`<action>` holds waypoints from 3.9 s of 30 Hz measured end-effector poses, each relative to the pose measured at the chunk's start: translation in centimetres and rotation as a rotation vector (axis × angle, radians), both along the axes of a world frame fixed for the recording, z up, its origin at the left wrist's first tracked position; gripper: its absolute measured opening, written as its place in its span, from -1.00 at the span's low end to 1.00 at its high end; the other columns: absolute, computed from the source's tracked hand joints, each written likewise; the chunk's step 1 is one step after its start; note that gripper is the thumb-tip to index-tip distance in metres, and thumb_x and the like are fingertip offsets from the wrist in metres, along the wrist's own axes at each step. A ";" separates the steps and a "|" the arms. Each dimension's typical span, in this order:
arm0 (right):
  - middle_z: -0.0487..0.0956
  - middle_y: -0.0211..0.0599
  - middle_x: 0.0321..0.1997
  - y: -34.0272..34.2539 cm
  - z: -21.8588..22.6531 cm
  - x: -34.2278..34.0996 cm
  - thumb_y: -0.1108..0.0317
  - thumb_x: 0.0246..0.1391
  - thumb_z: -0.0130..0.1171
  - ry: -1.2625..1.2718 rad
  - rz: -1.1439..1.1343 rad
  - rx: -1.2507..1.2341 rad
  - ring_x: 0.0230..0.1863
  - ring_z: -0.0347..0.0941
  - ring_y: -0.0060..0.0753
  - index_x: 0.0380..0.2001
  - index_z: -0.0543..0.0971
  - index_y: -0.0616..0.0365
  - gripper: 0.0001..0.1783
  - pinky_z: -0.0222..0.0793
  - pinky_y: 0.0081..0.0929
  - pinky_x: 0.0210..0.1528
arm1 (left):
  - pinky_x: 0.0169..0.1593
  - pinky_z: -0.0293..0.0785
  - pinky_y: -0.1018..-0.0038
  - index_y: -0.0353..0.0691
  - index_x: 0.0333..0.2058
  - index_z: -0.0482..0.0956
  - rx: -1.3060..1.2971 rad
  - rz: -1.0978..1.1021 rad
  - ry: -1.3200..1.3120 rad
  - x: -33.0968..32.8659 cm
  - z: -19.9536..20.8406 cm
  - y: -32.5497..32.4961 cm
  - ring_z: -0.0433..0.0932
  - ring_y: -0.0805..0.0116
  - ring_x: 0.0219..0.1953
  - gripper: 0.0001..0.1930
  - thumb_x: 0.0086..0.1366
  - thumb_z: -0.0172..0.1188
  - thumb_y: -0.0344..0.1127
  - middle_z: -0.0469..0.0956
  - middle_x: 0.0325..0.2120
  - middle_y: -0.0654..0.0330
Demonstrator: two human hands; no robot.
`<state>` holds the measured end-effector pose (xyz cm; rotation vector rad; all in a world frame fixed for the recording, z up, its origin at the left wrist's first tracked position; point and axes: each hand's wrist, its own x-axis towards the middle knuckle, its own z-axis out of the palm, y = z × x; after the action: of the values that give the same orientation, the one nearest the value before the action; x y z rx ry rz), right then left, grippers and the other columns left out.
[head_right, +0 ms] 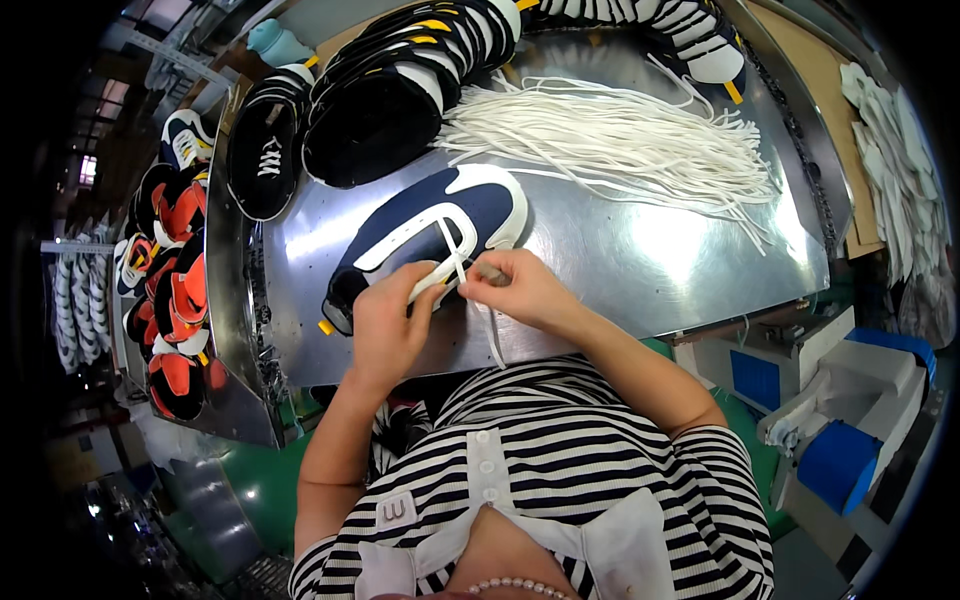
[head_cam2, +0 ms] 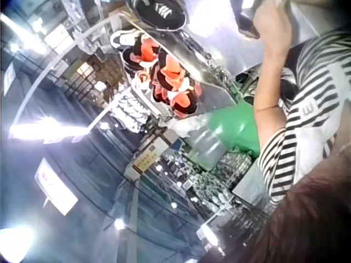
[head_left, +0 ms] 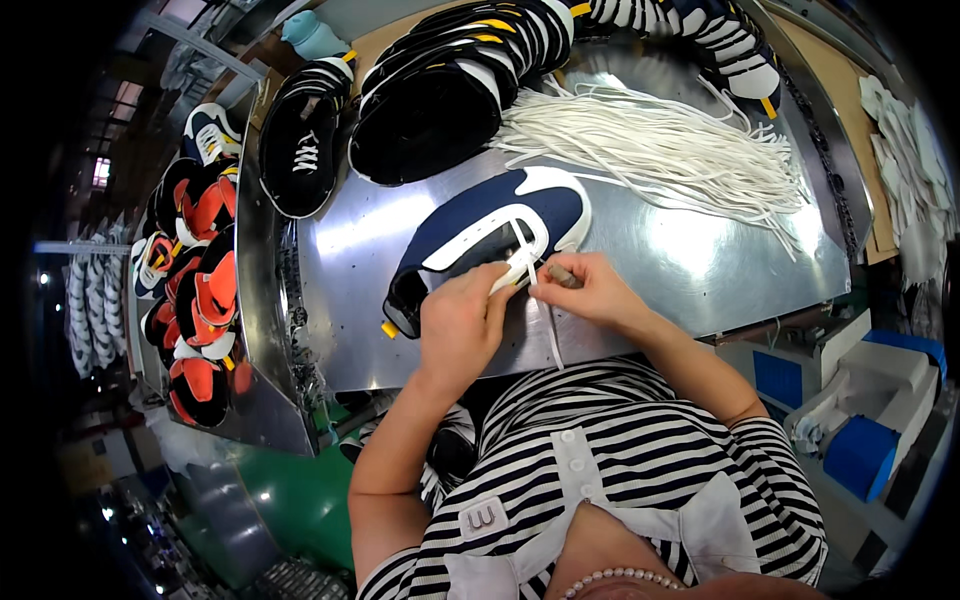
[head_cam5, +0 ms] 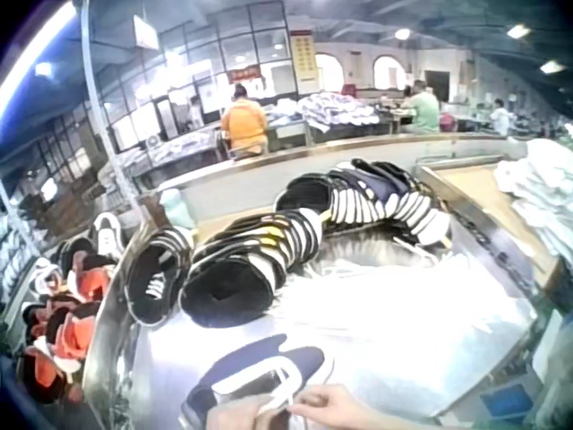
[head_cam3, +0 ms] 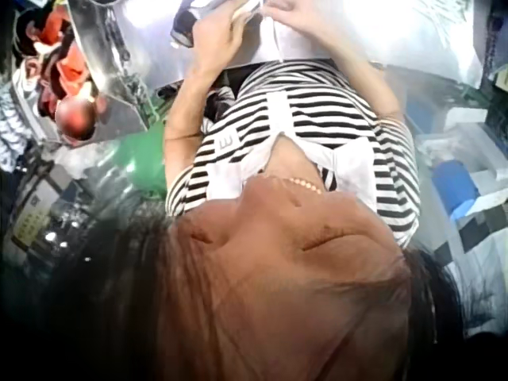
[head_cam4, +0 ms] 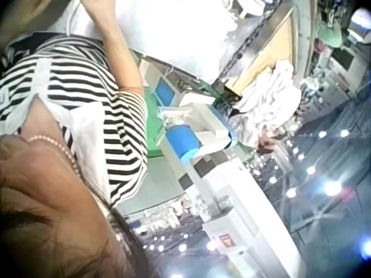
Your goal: The person inserts white laces into the eyelets of a shoe upper, threading them through sequentially and pulling the ends to even them out on the work surface.
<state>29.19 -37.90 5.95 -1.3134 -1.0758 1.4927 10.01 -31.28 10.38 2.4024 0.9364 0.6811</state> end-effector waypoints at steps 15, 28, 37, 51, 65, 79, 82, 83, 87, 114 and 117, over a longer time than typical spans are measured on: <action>0.62 -0.39 -0.39 -8.4 4.1 3.6 0.41 0.14 0.24 -0.220 -0.109 0.041 -0.34 0.50 -0.62 -0.29 0.61 0.24 -0.87 0.40 -0.63 -0.23 | -0.25 0.50 0.24 -0.19 -0.16 0.60 -0.237 0.015 0.213 -1.2 -1.0 -0.5 0.60 -0.03 -0.37 -0.76 0.20 0.28 -0.28 0.61 -0.45 -0.02; 0.64 -0.40 -0.33 3.9 1.6 0.6 0.41 0.07 0.28 0.241 -0.389 0.310 -0.28 0.52 -0.63 -0.27 0.62 0.18 -0.85 0.42 -0.61 -0.16 | -0.36 0.46 0.25 -0.26 -0.23 0.62 -0.081 -0.054 0.382 3.2 1.9 -0.1 0.59 0.07 -0.42 -0.72 0.29 0.20 -0.15 0.63 -0.42 0.07; 0.65 -0.25 -0.35 3.2 -0.5 1.8 0.20 0.18 0.21 -0.086 -0.359 0.172 -0.30 0.57 -0.44 -0.02 0.43 0.20 -0.60 0.43 -0.49 -0.22 | -0.37 0.49 0.29 -0.21 -0.32 0.65 -0.271 0.032 0.248 3.4 -0.8 0.9 0.62 0.07 -0.48 -0.86 0.23 0.24 -0.29 0.64 -0.50 0.08; 0.60 -0.14 -0.53 -2.4 0.0 1.6 0.32 0.19 0.14 -0.520 -0.045 0.218 -0.45 0.58 -0.03 -0.31 0.47 0.19 -0.84 0.42 -0.21 -0.38 | -0.39 0.47 0.32 -0.32 -0.34 0.61 -0.352 0.010 0.286 3.6 -0.3 1.6 0.61 0.07 -0.49 -0.85 0.20 0.28 -0.34 0.62 -0.53 0.01; 0.60 -0.03 -0.48 -2.5 1.6 0.1 0.33 0.14 0.13 -0.735 0.011 0.172 -0.37 0.60 0.02 -0.13 0.36 0.28 -0.69 0.49 -0.18 -0.34 | -0.38 0.43 0.30 -0.22 -0.26 0.59 0.033 -0.181 0.250 1.7 -0.7 0.0 0.54 0.09 -0.44 -0.83 0.13 0.22 -0.49 0.51 -0.49 0.10; 0.43 -0.51 -0.32 1.3 1.8 3.7 0.23 -0.05 0.43 -0.221 -0.283 0.129 -0.31 0.28 -0.67 -0.18 0.42 0.10 -0.55 0.23 -0.66 -0.28 | -0.01 0.45 0.32 -0.35 0.03 0.50 -0.273 -0.088 0.191 -1.8 0.0 2.7 0.57 0.11 -0.13 -0.62 0.36 0.13 -0.20 0.59 -0.17 0.00; 0.39 -0.54 -0.36 1.1 1.4 2.5 0.30 -0.04 0.40 -0.193 -0.336 0.204 -0.36 0.23 -0.70 -0.16 0.39 0.07 -0.56 0.19 -0.67 -0.35 | 0.15 0.33 0.42 -0.32 0.10 0.49 -0.926 -0.068 0.179 -2.3 0.6 4.2 0.49 0.35 0.05 -0.50 0.44 0.01 0.00 0.57 0.00 0.04; 0.39 -0.54 -0.35 1.0 1.2 2.0 0.30 -0.03 0.40 -0.197 -0.321 0.195 -0.36 0.23 -0.71 -0.16 0.39 0.07 -0.57 0.18 -0.67 -0.36 | 0.19 0.25 0.50 -0.28 0.08 0.54 -1.178 0.145 0.111 -1.9 0.6 3.6 0.47 0.38 0.01 -0.46 0.36 0.13 0.06 0.55 0.00 0.17; 0.41 -0.54 -0.32 1.2 0.3 1.2 0.35 0.02 0.36 -0.153 -0.308 0.193 -0.35 0.24 -0.74 -0.16 0.39 0.07 -0.61 0.18 -0.71 -0.36 | 0.10 0.29 0.55 -0.22 -0.10 0.65 -1.319 0.125 0.163 -0.9 0.6 4.2 0.49 0.50 -0.09 -0.62 0.28 0.26 -0.04 0.62 -0.17 0.26; 0.39 -0.54 -0.23 -2.6 0.7 6.5 0.31 0.13 0.28 0.152 -0.452 0.095 -0.14 0.26 -0.69 -0.23 0.43 0.08 -0.76 0.20 -0.67 -0.07 | -0.23 0.43 0.35 -0.38 -0.29 0.54 0.232 0.668 0.186 -22.7 1.8 8.6 0.50 0.21 -0.35 -0.87 0.31 0.17 -0.40 0.54 -0.39 0.06; 0.38 -0.58 -0.24 -2.7 -0.4 6.9 0.29 0.14 0.26 0.216 -0.439 0.024 -0.15 0.26 -0.71 -0.25 0.42 0.08 -0.76 0.20 -0.66 -0.06 | -0.24 0.41 0.38 -0.40 -0.28 0.53 0.335 0.768 0.302 -26.7 0.8 8.6 0.48 0.25 -0.38 -0.84 0.32 0.18 -0.37 0.53 -0.42 0.06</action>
<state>36.09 -40.62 5.55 -1.2412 -0.6147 1.2495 -16.72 -22.67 11.21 2.4297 2.0657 0.7865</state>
